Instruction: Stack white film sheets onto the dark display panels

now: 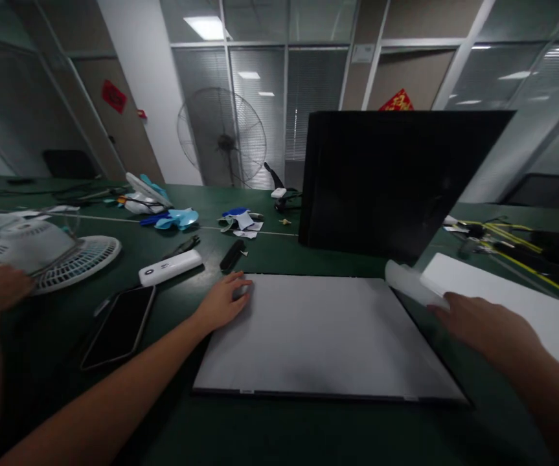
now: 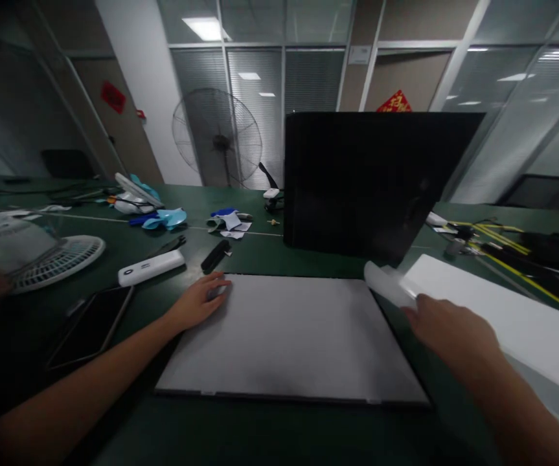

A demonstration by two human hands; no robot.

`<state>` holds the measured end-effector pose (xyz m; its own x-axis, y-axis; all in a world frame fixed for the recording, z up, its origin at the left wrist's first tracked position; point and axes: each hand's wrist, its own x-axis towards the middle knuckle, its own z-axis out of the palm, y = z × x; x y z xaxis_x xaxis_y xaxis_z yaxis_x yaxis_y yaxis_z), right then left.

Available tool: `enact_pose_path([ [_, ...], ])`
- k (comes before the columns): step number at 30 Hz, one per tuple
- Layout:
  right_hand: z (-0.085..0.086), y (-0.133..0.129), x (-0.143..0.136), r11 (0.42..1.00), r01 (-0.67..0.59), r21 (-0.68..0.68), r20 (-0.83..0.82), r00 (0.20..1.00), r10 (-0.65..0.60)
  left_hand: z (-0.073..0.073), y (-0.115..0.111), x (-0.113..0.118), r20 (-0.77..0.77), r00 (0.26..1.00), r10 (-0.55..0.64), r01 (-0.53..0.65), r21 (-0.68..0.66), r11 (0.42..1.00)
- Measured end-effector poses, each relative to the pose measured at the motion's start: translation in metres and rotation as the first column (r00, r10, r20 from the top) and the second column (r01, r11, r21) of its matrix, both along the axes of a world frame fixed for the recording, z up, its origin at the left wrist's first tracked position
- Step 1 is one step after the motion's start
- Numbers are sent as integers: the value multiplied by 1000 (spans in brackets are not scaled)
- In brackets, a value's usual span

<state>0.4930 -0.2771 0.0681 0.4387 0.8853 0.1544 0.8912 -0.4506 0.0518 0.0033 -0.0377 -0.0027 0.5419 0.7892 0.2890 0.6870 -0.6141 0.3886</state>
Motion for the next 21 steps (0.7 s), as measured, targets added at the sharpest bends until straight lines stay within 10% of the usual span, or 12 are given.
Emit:
enact_pose_path([
  [5,-23,4,-108,938,-346,5,43,938,345,5,-5,-1,-4,1000,-9,9,1,1000],
  [10,-53,0,-185,678,-734,37,84,679,730,13,-10,0,78,997,-4,9,-55,998],
  [21,-34,-6,-195,568,-820,-78,-326,559,762,3,-3,0,-1,999,48,-48,-82,995],
])
